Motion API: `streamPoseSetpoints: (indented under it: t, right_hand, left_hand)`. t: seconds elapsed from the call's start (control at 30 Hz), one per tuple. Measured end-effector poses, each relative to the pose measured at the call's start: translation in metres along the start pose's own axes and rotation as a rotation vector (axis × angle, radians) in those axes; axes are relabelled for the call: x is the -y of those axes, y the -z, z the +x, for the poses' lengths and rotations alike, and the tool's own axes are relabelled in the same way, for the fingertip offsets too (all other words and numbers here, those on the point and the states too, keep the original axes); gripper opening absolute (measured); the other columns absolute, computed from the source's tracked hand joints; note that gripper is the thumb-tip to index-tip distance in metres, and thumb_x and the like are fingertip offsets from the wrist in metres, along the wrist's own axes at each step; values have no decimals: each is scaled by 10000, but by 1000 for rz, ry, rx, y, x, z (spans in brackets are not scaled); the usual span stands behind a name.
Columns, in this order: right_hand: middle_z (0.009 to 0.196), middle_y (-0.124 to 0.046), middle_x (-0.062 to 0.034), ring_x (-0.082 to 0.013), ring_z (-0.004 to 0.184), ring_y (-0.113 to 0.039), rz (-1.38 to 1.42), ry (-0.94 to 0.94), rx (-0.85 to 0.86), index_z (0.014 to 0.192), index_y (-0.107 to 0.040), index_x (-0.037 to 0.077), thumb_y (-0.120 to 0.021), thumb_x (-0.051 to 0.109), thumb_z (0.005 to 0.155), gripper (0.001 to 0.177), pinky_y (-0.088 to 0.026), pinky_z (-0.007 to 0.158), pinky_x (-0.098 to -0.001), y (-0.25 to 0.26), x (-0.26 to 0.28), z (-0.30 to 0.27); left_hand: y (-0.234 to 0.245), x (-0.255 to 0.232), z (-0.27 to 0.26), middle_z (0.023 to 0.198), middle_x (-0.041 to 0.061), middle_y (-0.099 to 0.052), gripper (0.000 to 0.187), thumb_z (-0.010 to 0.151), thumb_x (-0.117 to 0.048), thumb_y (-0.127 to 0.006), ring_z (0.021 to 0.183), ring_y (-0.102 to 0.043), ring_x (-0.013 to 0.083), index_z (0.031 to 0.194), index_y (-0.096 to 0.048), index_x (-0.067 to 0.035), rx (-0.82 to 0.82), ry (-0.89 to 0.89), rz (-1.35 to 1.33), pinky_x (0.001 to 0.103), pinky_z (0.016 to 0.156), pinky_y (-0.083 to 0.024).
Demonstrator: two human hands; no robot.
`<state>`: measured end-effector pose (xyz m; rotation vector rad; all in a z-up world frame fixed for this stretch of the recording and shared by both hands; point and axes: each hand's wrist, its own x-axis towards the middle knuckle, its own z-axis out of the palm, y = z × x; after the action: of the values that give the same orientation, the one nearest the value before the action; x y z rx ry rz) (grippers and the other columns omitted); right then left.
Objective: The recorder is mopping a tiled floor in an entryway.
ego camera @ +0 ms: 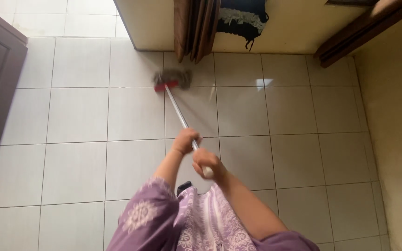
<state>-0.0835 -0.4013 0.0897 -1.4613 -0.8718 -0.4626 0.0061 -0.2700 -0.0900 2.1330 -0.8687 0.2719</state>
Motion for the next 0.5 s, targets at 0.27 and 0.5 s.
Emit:
streamPoseSetpoints:
  t: [0.27,0.5]
  right_hand:
    - [896,-729,-85,-315,1070,-693,-243,-461,-117,769,-577,54,-742,86,918,225,-489,1013,-458,3,-103,-18]
    - [772,-692,-74,-310,908,-708,-293,-403,-79,715,-601,80,-721,59,900,221,-540,932,-406,46,-11,-17]
  left_hand:
    - [-9,89,26,1425,-8,-506,509,725,-91,-837,1387,-496,246,1147,-593,-237,429,419,110,357,1208,-415]
    - [-50,28,23,1248,92,-576,484,630,43,-783,1302,-539,357,1007,-561,-165,146,197,-159,439,1173,-421]
